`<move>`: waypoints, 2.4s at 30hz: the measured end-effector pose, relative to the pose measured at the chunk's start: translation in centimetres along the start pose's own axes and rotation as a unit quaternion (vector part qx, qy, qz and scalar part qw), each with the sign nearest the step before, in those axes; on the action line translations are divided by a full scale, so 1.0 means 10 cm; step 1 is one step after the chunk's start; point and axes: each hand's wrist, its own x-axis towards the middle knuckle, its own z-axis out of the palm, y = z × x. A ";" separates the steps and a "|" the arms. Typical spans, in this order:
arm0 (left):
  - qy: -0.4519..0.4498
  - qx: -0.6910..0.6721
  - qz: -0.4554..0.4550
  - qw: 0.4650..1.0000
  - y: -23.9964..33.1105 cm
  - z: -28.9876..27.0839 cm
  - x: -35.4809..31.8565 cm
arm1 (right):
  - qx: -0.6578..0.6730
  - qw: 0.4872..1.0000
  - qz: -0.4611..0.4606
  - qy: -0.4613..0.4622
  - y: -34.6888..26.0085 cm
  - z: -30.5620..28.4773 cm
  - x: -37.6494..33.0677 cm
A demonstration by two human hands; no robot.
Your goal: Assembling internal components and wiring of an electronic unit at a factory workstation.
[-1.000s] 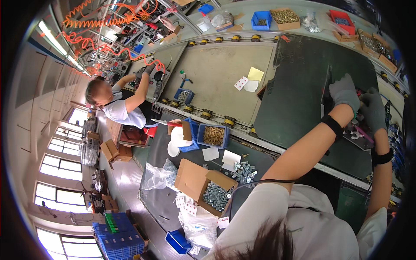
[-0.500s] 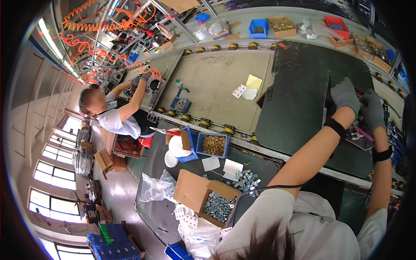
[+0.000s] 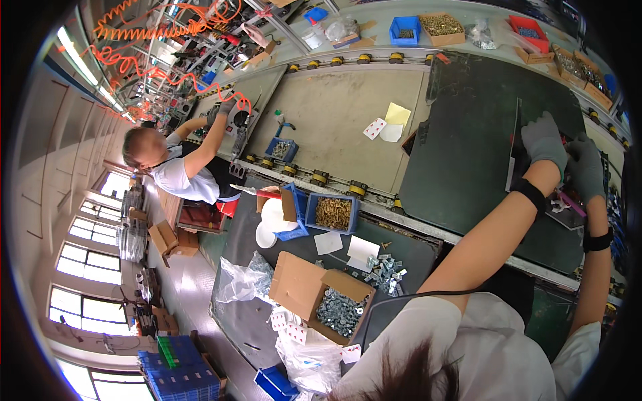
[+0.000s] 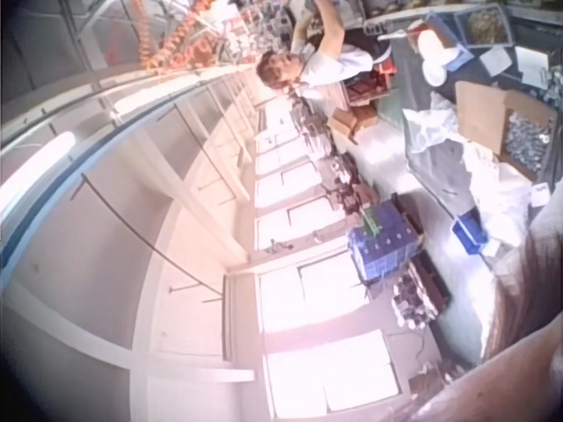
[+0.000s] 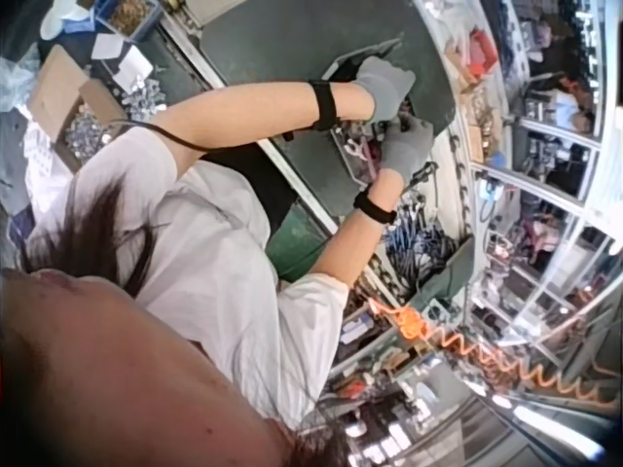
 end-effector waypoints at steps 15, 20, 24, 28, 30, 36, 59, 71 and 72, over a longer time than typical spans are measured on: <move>-0.086 -0.035 -0.011 0.996 0.00 -0.08 0.09 | -0.045 0.995 0.046 -0.071 -0.12 -0.10 0.06; -0.049 -0.023 0.002 0.999 0.01 -0.11 -0.01 | -0.112 0.992 0.001 -0.054 -0.11 -0.07 0.06; -0.065 -0.041 0.005 0.997 0.04 -0.25 -0.08 | -0.097 0.993 0.038 -0.056 -0.12 -0.05 0.11; -0.078 -0.013 0.018 0.997 0.04 -0.35 -0.18 | -0.133 0.984 0.041 -0.111 -0.12 -0.10 0.16; -0.079 0.005 0.024 0.997 0.05 -0.39 -0.22 | -0.143 0.984 0.037 -0.105 -0.14 -0.15 0.15; -0.083 0.036 0.027 0.996 0.12 -0.44 -0.25 | -0.135 0.983 0.041 -0.118 -0.23 -0.24 0.12; 0.121 0.004 0.064 0.991 -0.25 -1.18 -1.08 | -0.059 0.988 0.021 -0.140 -0.11 -0.20 0.23; 0.262 -0.106 -0.027 0.959 -1.58 -1.47 -2.34 | 0.045 0.993 0.031 -0.107 0.16 -0.44 0.07; 0.282 -0.093 -0.038 0.954 -1.76 -1.52 -2.51 | 0.055 0.995 0.013 -0.081 0.19 -0.50 0.03</move>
